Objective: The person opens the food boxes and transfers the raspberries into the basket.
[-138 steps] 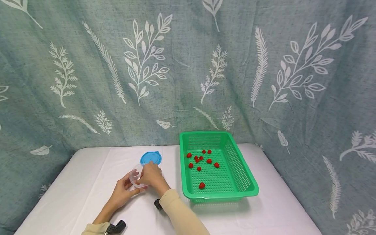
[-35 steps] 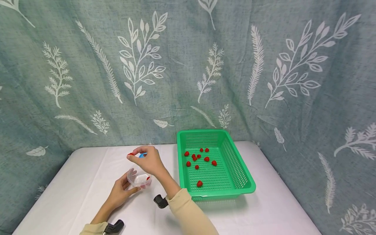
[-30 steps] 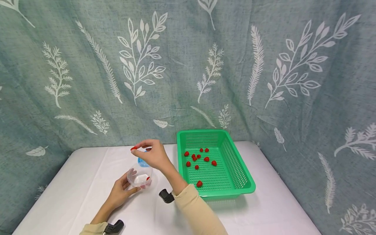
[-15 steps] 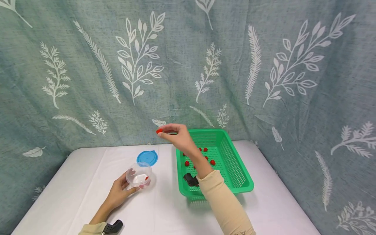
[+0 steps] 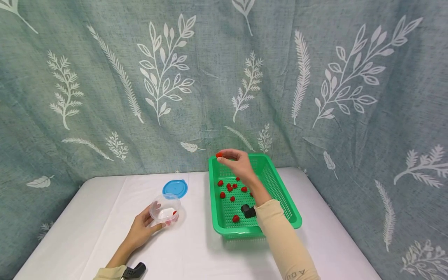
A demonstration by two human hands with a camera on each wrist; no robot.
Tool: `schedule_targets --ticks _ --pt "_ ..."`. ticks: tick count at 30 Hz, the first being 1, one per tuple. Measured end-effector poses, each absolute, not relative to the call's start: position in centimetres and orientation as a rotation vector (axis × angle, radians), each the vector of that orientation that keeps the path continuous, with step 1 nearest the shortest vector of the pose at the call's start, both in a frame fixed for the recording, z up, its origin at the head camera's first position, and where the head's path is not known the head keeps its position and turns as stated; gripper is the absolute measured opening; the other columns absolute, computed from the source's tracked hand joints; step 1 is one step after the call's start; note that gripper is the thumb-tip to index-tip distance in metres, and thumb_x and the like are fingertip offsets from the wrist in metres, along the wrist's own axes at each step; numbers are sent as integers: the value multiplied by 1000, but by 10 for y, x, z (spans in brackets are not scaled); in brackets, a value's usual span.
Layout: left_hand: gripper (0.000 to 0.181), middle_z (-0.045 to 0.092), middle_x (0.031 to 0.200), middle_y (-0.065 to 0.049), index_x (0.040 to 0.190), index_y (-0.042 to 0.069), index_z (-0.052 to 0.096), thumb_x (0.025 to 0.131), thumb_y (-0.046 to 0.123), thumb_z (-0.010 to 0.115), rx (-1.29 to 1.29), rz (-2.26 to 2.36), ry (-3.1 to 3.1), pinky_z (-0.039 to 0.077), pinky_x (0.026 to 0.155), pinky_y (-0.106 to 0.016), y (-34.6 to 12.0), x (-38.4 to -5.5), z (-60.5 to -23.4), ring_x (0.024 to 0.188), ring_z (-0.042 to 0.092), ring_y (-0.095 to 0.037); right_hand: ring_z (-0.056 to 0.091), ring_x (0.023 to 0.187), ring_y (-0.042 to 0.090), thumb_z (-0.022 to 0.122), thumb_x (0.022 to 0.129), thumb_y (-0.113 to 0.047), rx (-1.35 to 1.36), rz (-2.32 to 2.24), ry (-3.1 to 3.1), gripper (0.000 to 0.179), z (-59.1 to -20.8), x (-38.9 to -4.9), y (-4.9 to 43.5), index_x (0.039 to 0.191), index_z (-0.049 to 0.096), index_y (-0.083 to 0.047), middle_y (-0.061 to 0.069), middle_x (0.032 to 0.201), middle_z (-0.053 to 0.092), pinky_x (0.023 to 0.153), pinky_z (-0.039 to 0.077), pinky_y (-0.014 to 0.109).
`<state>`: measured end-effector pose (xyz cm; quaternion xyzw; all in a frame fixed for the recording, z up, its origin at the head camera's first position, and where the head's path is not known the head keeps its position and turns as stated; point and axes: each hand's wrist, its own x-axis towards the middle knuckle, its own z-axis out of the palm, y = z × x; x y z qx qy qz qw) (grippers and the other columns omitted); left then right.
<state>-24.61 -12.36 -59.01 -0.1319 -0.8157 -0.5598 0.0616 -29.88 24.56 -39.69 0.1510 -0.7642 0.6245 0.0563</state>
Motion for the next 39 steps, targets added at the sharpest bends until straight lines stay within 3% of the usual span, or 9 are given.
schedule_targets --ticks 6,12,22,28,35,39 --pt "93 42 157 -21 154 -3 36 79 13 88 -391 -1701 -2466 38 118 -44 -125 -246 -590 146 40 -39 66 108 16 74 95 -21 390 1884 -2340 37 -416 -314 266 127 67 -3 4 118 70 104 53 43" --pt "92 42 157 -23 154 -4 36 79 11 88 -411 -1717 -2447 38 117 -45 -125 -247 -589 145 40 -40 64 114 25 74 95 -20 246 1872 -2399 38 -436 -327 288 127 67 -2 2 116 69 104 53 44" --pt "91 41 157 -23 154 -3 36 79 9 87 -398 -1724 -2447 37 117 -44 -126 -248 -586 146 40 -39 59 123 35 74 95 -20 94 1844 -2465 42 -457 -340 311 131 64 0 15 128 66 107 51 48" --pt "92 43 157 -21 155 -2 35 79 8 86 -388 -1733 -2460 38 117 -44 -126 -250 -587 146 40 -38 60 119 28 74 95 -18 -15 1860 -2487 42 -463 -341 315 131 63 1 6 120 69 111 47 53" --pt "91 44 156 -22 154 -3 36 79 8 86 -407 -1722 -2440 38 117 -45 -126 -250 -590 145 41 -39 60 121 28 73 95 -19 -58 1871 -2495 44 -469 -344 319 133 62 1 13 129 66 113 45 53" --pt "90 42 157 -22 153 -4 38 79 9 87 -409 -1723 -2439 38 117 -44 -126 -251 -590 145 41 -40 61 117 24 74 94 -20 -91 1871 -2498 42 -473 -346 321 131 65 -1 8 126 67 114 44 54"
